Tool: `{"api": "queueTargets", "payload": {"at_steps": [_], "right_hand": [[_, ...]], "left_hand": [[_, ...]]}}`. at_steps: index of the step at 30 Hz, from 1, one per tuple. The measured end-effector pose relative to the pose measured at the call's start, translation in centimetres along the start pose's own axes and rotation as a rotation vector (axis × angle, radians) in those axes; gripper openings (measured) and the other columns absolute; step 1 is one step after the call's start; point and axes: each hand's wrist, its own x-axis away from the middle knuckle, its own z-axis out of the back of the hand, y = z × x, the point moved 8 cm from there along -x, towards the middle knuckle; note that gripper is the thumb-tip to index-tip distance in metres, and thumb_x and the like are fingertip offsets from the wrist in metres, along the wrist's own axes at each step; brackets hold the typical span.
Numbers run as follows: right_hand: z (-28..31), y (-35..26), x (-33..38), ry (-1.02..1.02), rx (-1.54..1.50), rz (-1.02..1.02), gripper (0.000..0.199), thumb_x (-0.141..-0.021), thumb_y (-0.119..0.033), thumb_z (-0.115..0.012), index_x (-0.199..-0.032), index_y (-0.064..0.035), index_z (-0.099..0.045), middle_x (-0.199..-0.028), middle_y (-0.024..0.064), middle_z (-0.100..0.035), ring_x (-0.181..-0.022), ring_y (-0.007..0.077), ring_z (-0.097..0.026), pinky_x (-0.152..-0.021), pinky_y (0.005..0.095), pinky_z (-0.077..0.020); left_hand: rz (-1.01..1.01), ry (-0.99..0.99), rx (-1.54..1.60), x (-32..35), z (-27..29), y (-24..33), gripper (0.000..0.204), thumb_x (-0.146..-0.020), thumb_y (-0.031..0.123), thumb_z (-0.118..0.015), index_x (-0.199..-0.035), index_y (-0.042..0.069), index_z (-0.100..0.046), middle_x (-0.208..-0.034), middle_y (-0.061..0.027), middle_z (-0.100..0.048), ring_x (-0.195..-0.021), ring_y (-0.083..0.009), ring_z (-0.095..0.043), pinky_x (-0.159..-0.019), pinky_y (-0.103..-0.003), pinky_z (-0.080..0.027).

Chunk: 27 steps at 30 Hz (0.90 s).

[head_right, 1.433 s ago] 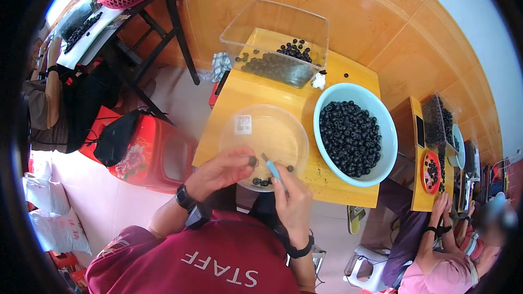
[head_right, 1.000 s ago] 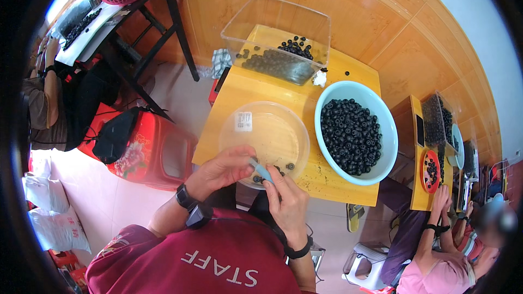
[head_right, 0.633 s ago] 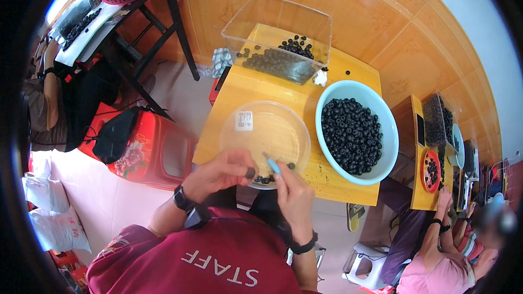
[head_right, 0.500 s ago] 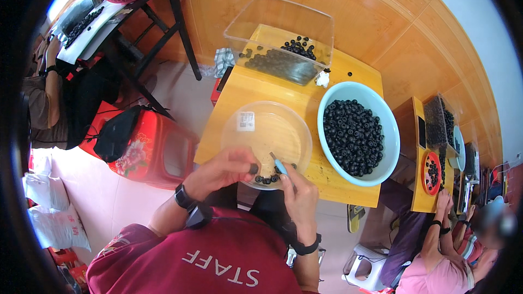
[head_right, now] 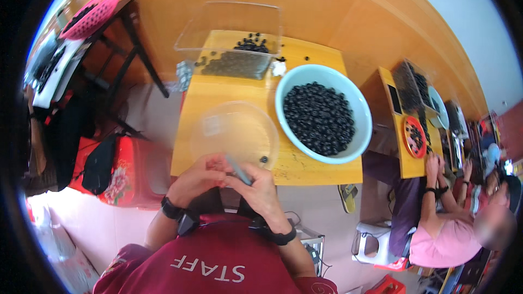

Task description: Sorting small black round components (possibly rubber or plastic) using tweezers into a container.

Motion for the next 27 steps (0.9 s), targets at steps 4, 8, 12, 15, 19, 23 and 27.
{"api": "queueTargets", "payload": {"at_steps": [4,8,12,15,19,23,27], "right_hand": [[-0.7,-0.5,0.5,-0.119,-0.133,-0.135,0.01,-0.085,-0.007,-0.061,-0.09,0.0005,-0.064,-0.08,0.0044,-0.065,-0.071,0.0084,-0.061,-0.058,0.0205,-0.0439],[-0.5,0.4,0.8,-0.109,-0.183,-0.156,0.011,-0.086,-0.011,-0.061,-0.09,-0.0016,-0.065,-0.078,0.0035,-0.065,-0.067,0.0073,-0.06,-0.058,0.0194,-0.0428],[-1.3,0.2,0.8,-0.145,-0.203,-0.133,0.014,-0.087,-0.012,-0.06,-0.095,-0.0019,-0.065,-0.08,0.0032,-0.064,-0.066,0.0063,-0.057,-0.058,0.0185,-0.0419],[1.3,1.2,1.4,0.114,-0.153,-0.113,0.021,-0.086,-0.008,-0.056,-0.105,-0.0016,-0.063,-0.079,0.0021,-0.061,-0.064,0.0072,-0.053,-0.058,0.0204,-0.0415],[2.1,-1.8,1.8,0.187,0.193,0.179,0.022,-0.085,-0.006,-0.057,-0.105,-0.0017,-0.062,-0.073,0.0044,-0.058,-0.06,0.0098,-0.052,-0.054,0.0238,-0.0412],[0.9,-3.7,2.4,0.106,0.577,0.369,0.026,-0.08,-0.006,-0.062,-0.107,-0.0036,-0.062,-0.067,0.0083,-0.053,-0.054,0.0174,-0.052,-0.049,0.0288,-0.0405],[0.5,-3.6,2.4,0.085,0.7,0.373,0.029,-0.078,-0.007,-0.066,-0.106,-0.0049,-0.063,-0.065,0.0099,-0.052,-0.052,0.0219,-0.052,-0.048,0.0315,-0.0413]], "left_hand": [[0.072,-0.084,0.07,0.1,0.3,-0.9,0.023,-0.077,-0.001,-0.065,-0.094,0.005,-0.051,-0.086,-0.0044,-0.059,-0.074,-0.0123,-0.06,-0.065,-0.022,-0.051],[0.136,-0.173,0.223,0.0,0.2,-2.0,0.025,-0.077,-0.001,-0.066,-0.095,0.005,-0.049,-0.089,-0.0042,-0.059,-0.073,-0.0109,-0.059,-0.064,-0.021,-0.051],[0.11,-0.115,0.275,0.2,0.5,-2.1,0.023,-0.079,0.001,-0.066,-0.095,0.005,-0.05,-0.09,-0.0046,-0.06,-0.075,-0.0113,-0.06,-0.066,-0.021,-0.051],[0.01,0.041,0.259,-0.3,1.4,-1.7,0.019,-0.081,0.003,-0.064,-0.097,0.005,-0.054,-0.09,-0.0045,-0.062,-0.076,-0.0116,-0.061,-0.067,-0.022,-0.052],[-0.054,-0.02,0.303,-0.1,0.7,-0.1,0.019,-0.084,0.006,-0.061,-0.101,0.004,-0.057,-0.093,-0.0051,-0.062,-0.08,-0.013,-0.06,-0.07,-0.022,-0.05],[-0.074,-0.011,0.28,0.3,0.9,0.4,0.02,-0.084,0.006,-0.06,-0.104,0.004,-0.058,-0.095,-0.0052,-0.061,-0.084,-0.0135,-0.059,-0.075,-0.024,-0.05],[-0.106,0.058,0.308,0.5,0.4,0.8,0.014,-0.086,0.006,-0.059,-0.1,0.004,-0.058,-0.089,-0.0049,-0.063,-0.078,-0.013,-0.064,-0.07,-0.023,-0.053]]}}
